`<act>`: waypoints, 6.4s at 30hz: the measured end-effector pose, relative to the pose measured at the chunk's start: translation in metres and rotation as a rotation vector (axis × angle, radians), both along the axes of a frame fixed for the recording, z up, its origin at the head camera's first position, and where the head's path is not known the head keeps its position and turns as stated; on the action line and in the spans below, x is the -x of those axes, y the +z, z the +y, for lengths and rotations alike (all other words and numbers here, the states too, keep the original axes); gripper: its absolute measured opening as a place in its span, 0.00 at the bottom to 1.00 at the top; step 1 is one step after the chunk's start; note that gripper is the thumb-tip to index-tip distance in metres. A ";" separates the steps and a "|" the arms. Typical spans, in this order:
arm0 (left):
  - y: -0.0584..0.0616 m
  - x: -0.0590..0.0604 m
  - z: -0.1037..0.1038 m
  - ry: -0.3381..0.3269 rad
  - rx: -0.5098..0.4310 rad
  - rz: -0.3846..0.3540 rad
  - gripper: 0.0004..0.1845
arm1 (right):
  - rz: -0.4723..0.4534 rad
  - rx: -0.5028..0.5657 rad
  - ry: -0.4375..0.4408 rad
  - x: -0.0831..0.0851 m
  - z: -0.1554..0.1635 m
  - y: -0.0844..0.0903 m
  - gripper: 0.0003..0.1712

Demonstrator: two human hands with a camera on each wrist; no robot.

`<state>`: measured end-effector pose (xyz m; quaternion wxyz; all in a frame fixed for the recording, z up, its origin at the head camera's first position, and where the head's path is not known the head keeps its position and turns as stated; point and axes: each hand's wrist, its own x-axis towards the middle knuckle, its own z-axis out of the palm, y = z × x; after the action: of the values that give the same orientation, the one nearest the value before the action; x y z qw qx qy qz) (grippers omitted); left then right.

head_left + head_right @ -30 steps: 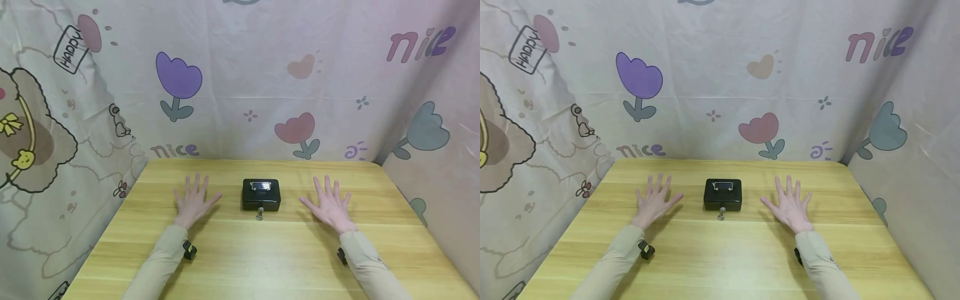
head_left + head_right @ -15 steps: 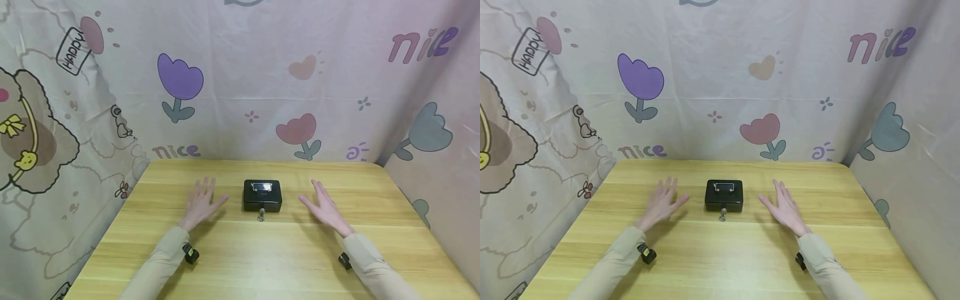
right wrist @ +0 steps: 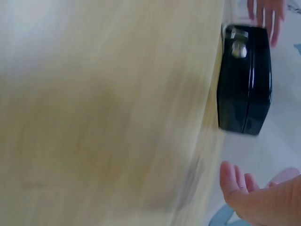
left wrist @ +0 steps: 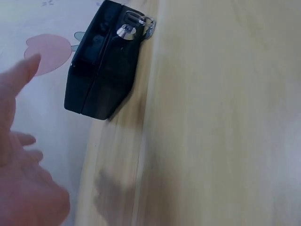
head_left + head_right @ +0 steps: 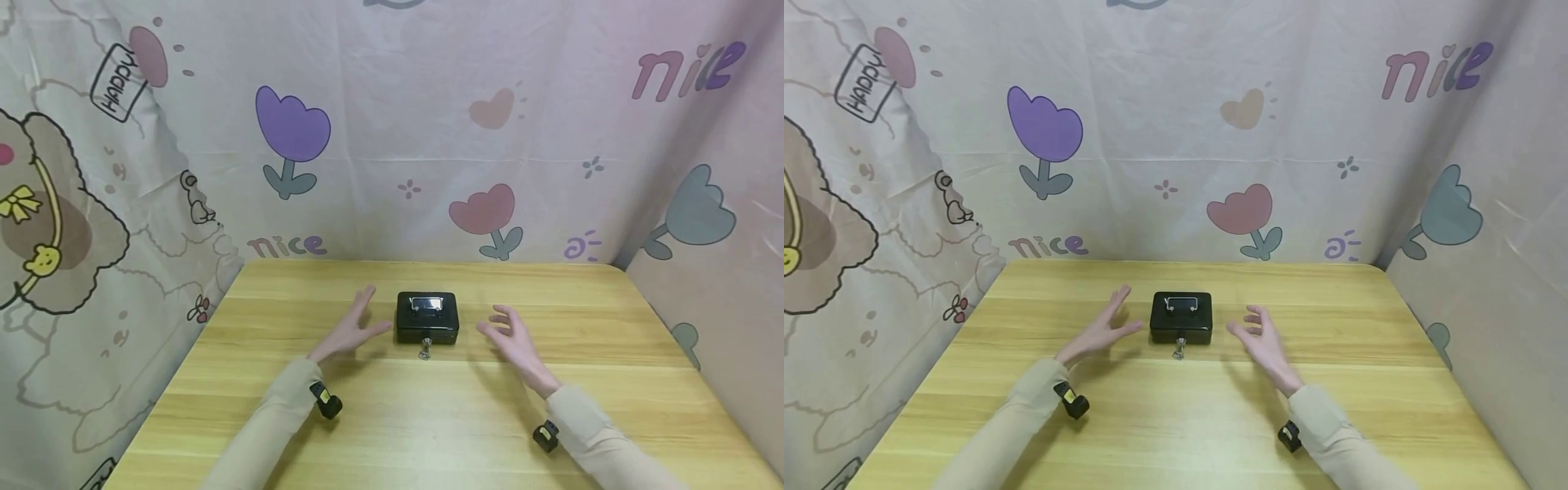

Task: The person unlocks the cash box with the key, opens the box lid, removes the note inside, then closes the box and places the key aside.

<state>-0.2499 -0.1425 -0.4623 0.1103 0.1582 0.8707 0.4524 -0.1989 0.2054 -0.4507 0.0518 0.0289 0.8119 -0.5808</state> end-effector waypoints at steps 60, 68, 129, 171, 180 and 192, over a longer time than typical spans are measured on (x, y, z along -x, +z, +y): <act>-0.023 0.035 0.042 -0.106 -0.273 -0.055 0.59 | -0.288 0.605 -0.165 -0.008 -0.103 -0.035 0.19; -0.026 0.034 0.042 -0.096 -0.265 -0.080 0.61 | -0.248 0.618 -0.223 -0.007 -0.094 -0.037 0.17; -0.035 0.032 0.032 -0.149 -0.447 -0.169 0.54 | -0.060 0.478 0.453 0.064 -0.015 -0.036 0.56; -0.027 0.035 0.065 0.196 -0.357 0.064 0.36 | -0.050 0.590 0.111 0.074 -0.044 -0.028 0.42; -0.026 0.032 0.065 0.155 -0.371 0.052 0.32 | -0.067 0.607 0.125 0.074 -0.047 -0.028 0.39; -0.033 0.026 0.062 0.080 -0.365 -0.085 0.51 | -0.074 0.604 0.168 0.075 -0.047 -0.028 0.36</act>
<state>-0.2756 -0.0802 -0.4950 0.0983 0.1218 0.7743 0.6132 -0.2738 0.1588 -0.4786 0.1351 -0.0338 0.5998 -0.7880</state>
